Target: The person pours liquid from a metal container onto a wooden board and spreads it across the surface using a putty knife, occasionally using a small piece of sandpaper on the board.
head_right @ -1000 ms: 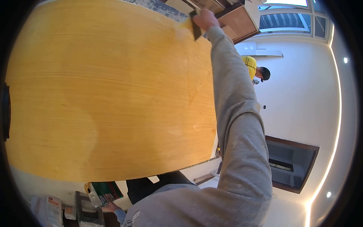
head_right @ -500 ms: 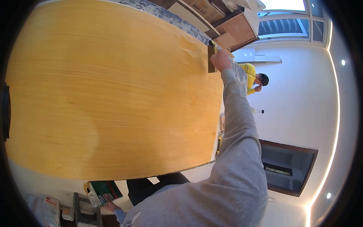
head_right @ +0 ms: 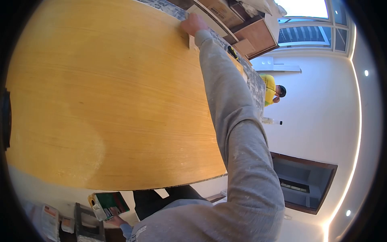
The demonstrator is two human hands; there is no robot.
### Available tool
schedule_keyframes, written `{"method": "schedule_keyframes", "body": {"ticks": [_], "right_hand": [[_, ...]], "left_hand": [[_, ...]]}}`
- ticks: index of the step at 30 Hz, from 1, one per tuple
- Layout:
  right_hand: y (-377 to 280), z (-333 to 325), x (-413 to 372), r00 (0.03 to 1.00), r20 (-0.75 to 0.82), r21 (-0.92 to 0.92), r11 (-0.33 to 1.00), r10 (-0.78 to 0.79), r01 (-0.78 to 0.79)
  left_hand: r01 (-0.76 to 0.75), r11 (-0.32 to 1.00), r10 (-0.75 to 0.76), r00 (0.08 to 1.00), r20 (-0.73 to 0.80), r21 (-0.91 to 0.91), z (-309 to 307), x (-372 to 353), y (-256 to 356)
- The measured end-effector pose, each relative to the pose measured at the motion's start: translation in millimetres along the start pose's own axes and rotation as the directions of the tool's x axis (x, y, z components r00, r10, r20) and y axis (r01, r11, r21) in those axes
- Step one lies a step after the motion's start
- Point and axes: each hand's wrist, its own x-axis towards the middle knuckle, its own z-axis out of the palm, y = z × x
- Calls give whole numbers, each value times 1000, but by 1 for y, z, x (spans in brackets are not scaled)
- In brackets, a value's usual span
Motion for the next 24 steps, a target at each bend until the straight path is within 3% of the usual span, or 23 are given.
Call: {"method": "schedule_keyframes", "body": {"ticks": [1, 4, 7, 10, 12, 14, 17, 20, 22, 24], "right_hand": [[-5, -7, -7, 995, 29, 26, 995, -93, 92], [5, -47, -22, 989, 100, 52, 994, -105, 100], [42, -66, -51, 999, -45, -36, 999, 29, -30], [58, -53, -59, 990, 52, -131, 984, 131, -123], [57, -17, -59, 997, 68, -121, 992, 46, -38], [15, -4, -68, 999, 39, -135, 991, 13, -8], [1, -23, -93, 952, 49, 9, 953, -301, 301], [60, -53, -128, 890, 55, -8, 892, -452, 453], [87, -74, -163, 981, 0, 39, 980, -194, 194], [136, -66, -184, 989, 14, -117, 982, 148, -146]], "left_hand": [[-15, 1000, 15, 1000, 14, -4, 1, 3, -11], [-41, 999, 41, 999, 33, -2, -4, 8, -27], [-40, 999, 40, 999, 19, 19, -4, 6, -20], [-44, 998, 43, 999, 30, 35, -4, 7, -25], [-70, 997, 69, 997, 34, 43, -7, 9, -29], [-57, 998, 57, 998, 40, 9, -8, 10, -31], [8, 1000, -8, 999, 46, -1, -13, 5, -17], [-4, 999, 2, 999, 42, 46, -7, 4, -17], [-48, 996, 46, 998, 32, 73, -10, 4, -23], [-103, 992, 101, 995, 22, 72, -10, 7, -29]]}}
